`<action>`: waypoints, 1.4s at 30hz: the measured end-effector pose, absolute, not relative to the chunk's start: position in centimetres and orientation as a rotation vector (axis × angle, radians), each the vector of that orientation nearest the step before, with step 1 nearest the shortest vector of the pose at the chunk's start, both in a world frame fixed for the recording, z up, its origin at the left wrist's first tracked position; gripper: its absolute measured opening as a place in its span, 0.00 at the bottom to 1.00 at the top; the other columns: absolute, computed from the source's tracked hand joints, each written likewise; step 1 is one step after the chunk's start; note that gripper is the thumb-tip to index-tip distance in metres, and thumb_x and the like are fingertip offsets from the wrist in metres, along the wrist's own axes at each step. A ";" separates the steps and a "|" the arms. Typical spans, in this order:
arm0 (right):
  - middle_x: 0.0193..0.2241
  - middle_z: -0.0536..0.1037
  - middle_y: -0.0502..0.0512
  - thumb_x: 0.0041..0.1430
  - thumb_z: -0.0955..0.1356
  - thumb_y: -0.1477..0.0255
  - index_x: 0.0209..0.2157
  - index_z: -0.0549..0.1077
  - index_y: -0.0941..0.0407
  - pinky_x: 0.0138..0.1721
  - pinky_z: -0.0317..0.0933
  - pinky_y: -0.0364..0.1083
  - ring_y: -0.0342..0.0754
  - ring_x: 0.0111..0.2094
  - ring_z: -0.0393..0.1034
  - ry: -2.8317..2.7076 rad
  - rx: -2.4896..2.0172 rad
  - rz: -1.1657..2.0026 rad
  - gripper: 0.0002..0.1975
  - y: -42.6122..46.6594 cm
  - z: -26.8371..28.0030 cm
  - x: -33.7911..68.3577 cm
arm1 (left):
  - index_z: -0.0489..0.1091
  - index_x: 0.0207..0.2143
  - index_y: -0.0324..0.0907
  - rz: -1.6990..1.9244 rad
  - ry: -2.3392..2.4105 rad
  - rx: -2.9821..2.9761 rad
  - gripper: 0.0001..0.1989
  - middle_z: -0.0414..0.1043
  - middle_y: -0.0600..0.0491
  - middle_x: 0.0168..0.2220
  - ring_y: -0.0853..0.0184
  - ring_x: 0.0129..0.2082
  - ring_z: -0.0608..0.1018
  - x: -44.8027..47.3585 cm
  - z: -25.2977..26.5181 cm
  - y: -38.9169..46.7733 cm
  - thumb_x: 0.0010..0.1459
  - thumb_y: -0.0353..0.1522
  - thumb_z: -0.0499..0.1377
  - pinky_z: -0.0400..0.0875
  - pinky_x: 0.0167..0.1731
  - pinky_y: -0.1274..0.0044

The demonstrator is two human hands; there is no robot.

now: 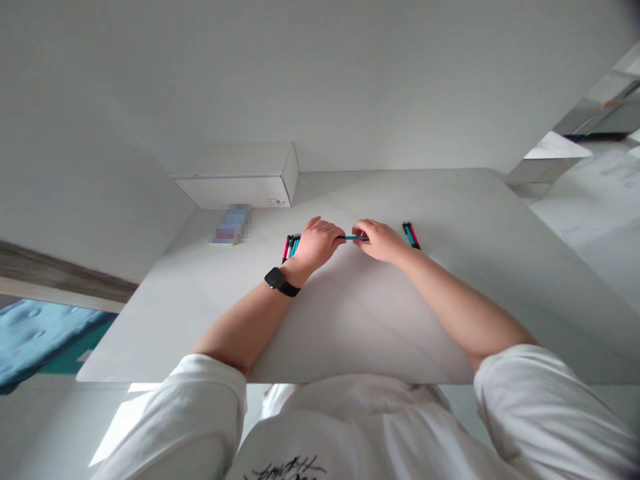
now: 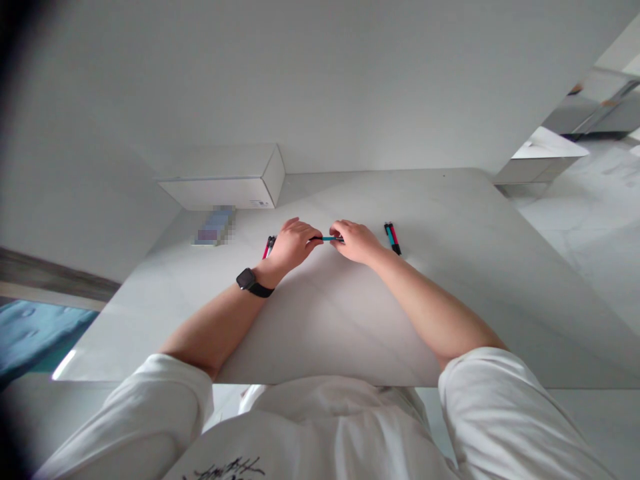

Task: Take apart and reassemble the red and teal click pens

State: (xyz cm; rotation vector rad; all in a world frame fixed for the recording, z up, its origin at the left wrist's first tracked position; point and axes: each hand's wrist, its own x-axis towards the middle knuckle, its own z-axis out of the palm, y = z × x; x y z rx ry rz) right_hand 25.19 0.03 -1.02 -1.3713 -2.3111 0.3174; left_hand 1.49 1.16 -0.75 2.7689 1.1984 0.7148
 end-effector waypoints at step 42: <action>0.46 0.80 0.57 0.67 0.70 0.69 0.49 0.75 0.52 0.48 0.65 0.48 0.52 0.45 0.75 -2.274 -1.383 0.303 0.10 0.6 -2.2 25.6 | 0.79 0.43 0.47 0.786 1.254 2.759 0.08 0.82 0.50 0.41 0.58 0.46 0.79 1.5 -1.2 1.2 0.71 0.36 0.59 0.57 0.66 0.58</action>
